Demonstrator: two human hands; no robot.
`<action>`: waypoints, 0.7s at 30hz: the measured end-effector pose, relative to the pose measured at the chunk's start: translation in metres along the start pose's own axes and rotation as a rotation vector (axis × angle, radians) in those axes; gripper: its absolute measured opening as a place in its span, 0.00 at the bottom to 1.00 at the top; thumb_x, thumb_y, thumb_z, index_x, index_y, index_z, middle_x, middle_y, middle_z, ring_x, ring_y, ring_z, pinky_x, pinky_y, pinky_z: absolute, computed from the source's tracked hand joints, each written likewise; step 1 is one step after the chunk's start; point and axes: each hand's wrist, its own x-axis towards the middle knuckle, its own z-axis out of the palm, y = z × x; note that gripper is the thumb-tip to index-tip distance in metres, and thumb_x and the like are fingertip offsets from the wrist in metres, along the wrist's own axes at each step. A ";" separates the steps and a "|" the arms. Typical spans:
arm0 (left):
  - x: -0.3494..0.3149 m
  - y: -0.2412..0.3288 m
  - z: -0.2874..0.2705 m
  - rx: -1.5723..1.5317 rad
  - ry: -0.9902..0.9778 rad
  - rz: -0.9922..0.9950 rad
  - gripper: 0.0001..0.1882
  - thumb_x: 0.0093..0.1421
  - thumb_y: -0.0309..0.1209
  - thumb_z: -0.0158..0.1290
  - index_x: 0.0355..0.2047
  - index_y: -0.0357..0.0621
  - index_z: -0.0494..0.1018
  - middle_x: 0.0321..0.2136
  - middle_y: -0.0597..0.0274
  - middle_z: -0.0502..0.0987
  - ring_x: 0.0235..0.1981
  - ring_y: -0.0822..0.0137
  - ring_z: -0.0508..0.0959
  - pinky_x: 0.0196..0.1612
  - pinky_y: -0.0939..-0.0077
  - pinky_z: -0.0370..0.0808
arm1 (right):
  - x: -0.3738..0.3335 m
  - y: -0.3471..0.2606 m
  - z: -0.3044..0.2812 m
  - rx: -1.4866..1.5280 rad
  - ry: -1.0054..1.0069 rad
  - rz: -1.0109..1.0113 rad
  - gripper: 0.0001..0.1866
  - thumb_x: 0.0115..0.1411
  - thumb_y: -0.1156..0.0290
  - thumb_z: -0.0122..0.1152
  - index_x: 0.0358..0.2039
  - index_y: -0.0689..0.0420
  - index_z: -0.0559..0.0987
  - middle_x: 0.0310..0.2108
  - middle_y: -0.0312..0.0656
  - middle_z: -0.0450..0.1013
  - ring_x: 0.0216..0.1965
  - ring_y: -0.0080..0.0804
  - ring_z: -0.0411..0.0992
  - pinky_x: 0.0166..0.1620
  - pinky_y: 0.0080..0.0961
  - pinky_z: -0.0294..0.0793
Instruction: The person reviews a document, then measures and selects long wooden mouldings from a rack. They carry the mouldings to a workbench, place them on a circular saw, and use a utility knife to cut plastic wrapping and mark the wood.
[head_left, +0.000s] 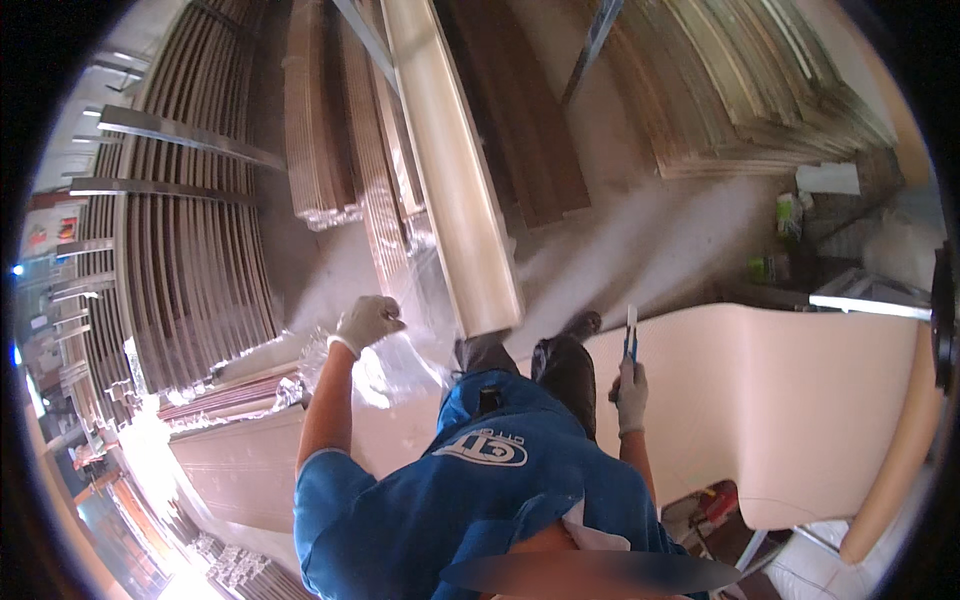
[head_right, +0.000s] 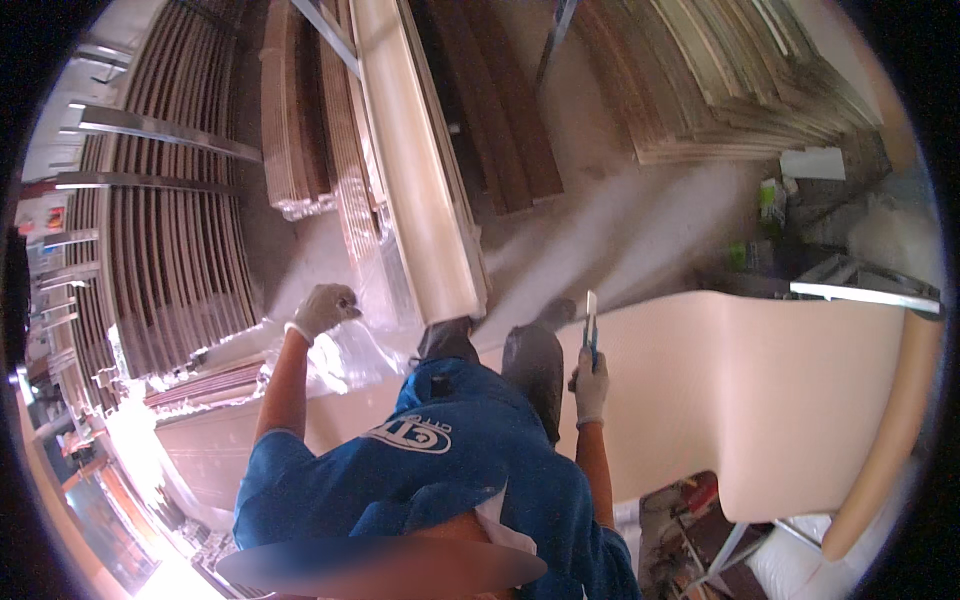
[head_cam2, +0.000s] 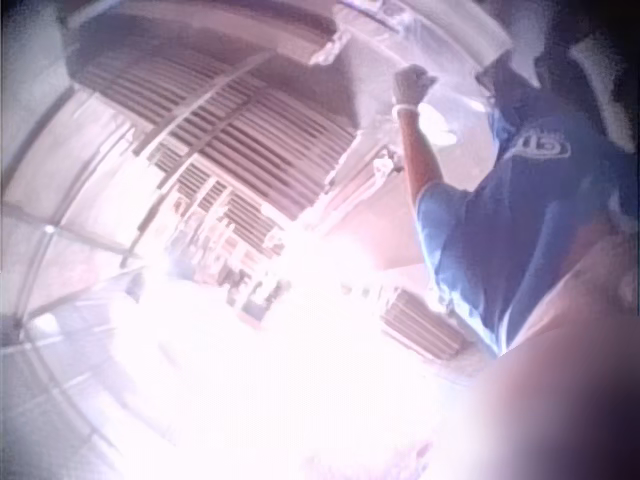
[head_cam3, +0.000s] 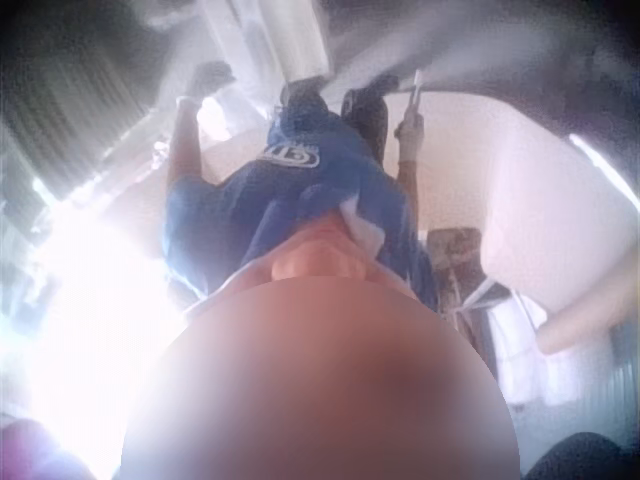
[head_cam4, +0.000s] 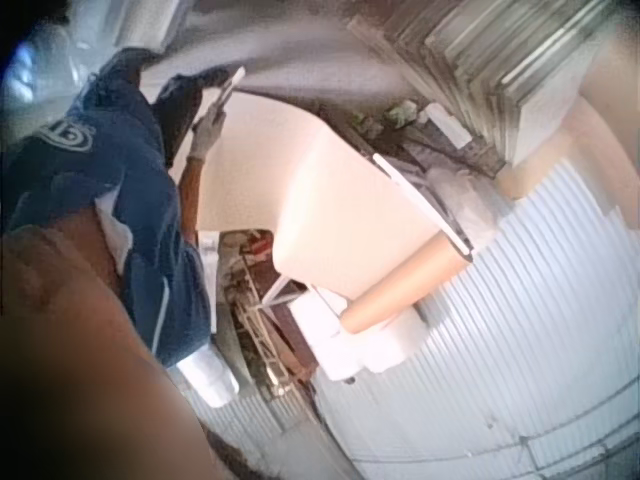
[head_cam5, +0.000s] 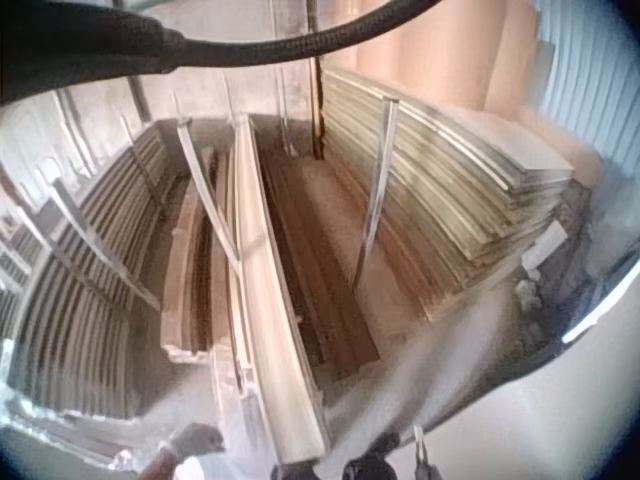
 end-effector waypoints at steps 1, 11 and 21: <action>-0.004 0.026 -0.010 -0.084 0.045 0.103 0.17 0.45 0.38 0.67 0.31 0.39 0.80 0.32 0.53 0.81 0.31 0.60 0.81 0.38 0.69 0.77 | 0.010 -0.003 -0.007 -0.007 -0.009 -0.002 0.17 0.67 0.54 0.50 0.30 0.56 0.70 0.15 0.32 0.62 0.12 0.19 0.62 0.15 0.20 0.61; 0.082 0.364 0.103 -1.047 -0.191 0.475 0.13 0.52 0.30 0.65 0.37 0.38 0.78 0.31 0.58 0.80 0.31 0.70 0.79 0.35 0.79 0.75 | 0.162 -0.072 -0.128 0.075 -0.134 -0.186 0.15 0.66 0.58 0.51 0.27 0.55 0.70 0.13 0.31 0.62 0.11 0.18 0.61 0.14 0.19 0.60; 0.162 0.463 0.141 -0.160 0.108 0.848 0.31 0.49 0.55 0.62 0.45 0.45 0.76 0.52 0.43 0.69 0.55 0.44 0.65 0.57 0.45 0.61 | 0.309 -0.175 -0.209 -0.022 -0.186 -0.402 0.11 0.67 0.60 0.51 0.33 0.54 0.73 0.15 0.30 0.63 0.14 0.18 0.62 0.17 0.18 0.60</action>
